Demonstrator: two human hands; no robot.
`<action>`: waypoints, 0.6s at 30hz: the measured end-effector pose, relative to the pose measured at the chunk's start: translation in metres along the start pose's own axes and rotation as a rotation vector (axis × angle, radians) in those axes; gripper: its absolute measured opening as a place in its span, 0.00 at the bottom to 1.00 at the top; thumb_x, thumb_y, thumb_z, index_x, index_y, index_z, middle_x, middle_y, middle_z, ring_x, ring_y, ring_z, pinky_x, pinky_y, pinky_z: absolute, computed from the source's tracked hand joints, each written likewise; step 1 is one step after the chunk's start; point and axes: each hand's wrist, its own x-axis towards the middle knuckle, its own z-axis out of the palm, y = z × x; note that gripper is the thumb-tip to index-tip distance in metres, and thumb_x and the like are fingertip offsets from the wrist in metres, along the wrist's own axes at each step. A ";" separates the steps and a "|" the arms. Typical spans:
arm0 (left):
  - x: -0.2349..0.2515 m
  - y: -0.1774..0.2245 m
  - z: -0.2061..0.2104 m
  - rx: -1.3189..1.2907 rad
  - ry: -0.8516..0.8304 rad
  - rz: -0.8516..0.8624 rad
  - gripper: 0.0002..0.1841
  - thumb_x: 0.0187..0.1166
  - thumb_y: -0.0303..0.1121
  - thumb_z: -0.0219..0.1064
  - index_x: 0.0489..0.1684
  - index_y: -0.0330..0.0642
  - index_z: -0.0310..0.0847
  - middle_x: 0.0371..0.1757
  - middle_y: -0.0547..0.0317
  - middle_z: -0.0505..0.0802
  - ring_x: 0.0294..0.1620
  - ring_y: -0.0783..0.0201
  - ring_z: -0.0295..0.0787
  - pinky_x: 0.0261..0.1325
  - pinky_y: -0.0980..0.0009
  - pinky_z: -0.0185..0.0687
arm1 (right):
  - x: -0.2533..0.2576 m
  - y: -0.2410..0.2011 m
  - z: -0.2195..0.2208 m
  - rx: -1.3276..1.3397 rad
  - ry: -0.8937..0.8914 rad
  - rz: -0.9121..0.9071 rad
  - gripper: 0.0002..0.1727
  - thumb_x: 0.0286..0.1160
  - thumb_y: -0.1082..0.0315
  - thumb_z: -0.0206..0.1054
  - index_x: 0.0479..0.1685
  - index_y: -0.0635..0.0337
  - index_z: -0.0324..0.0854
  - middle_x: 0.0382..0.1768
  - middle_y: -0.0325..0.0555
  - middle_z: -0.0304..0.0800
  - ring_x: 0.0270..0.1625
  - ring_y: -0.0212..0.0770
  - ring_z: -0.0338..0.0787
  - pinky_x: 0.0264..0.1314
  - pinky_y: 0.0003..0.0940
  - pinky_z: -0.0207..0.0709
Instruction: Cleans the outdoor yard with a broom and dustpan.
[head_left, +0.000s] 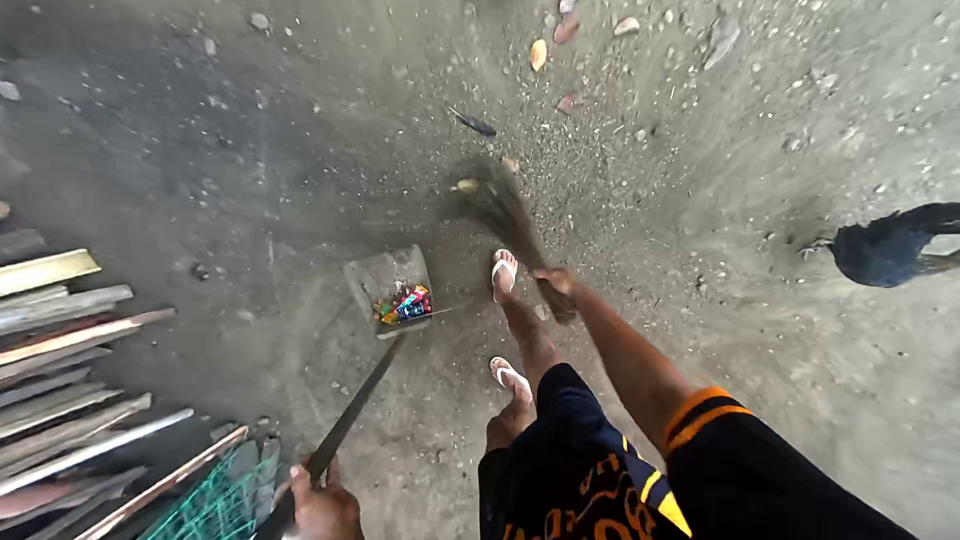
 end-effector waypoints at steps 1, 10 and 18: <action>0.002 0.012 0.014 0.026 -0.012 0.013 0.12 0.91 0.34 0.55 0.65 0.39 0.70 0.54 0.55 0.85 0.55 0.61 0.86 0.57 0.56 0.88 | -0.011 0.015 -0.026 0.049 0.043 0.041 0.28 0.78 0.47 0.71 0.64 0.62 0.83 0.50 0.55 0.90 0.47 0.46 0.90 0.56 0.48 0.85; 0.036 0.083 0.113 0.130 -0.172 0.108 0.12 0.88 0.32 0.59 0.63 0.38 0.71 0.54 0.55 0.88 0.54 0.60 0.89 0.54 0.57 0.90 | -0.152 -0.037 -0.096 0.312 -0.045 0.000 0.19 0.84 0.57 0.63 0.64 0.61 0.77 0.34 0.46 0.90 0.28 0.40 0.90 0.32 0.36 0.88; 0.052 0.150 0.210 0.165 -0.333 0.304 0.10 0.86 0.31 0.63 0.57 0.41 0.71 0.49 0.60 0.89 0.49 0.64 0.91 0.47 0.63 0.93 | 0.032 -0.203 -0.044 0.201 -0.092 -0.136 0.26 0.83 0.49 0.68 0.65 0.64 0.81 0.50 0.56 0.89 0.47 0.45 0.88 0.56 0.46 0.83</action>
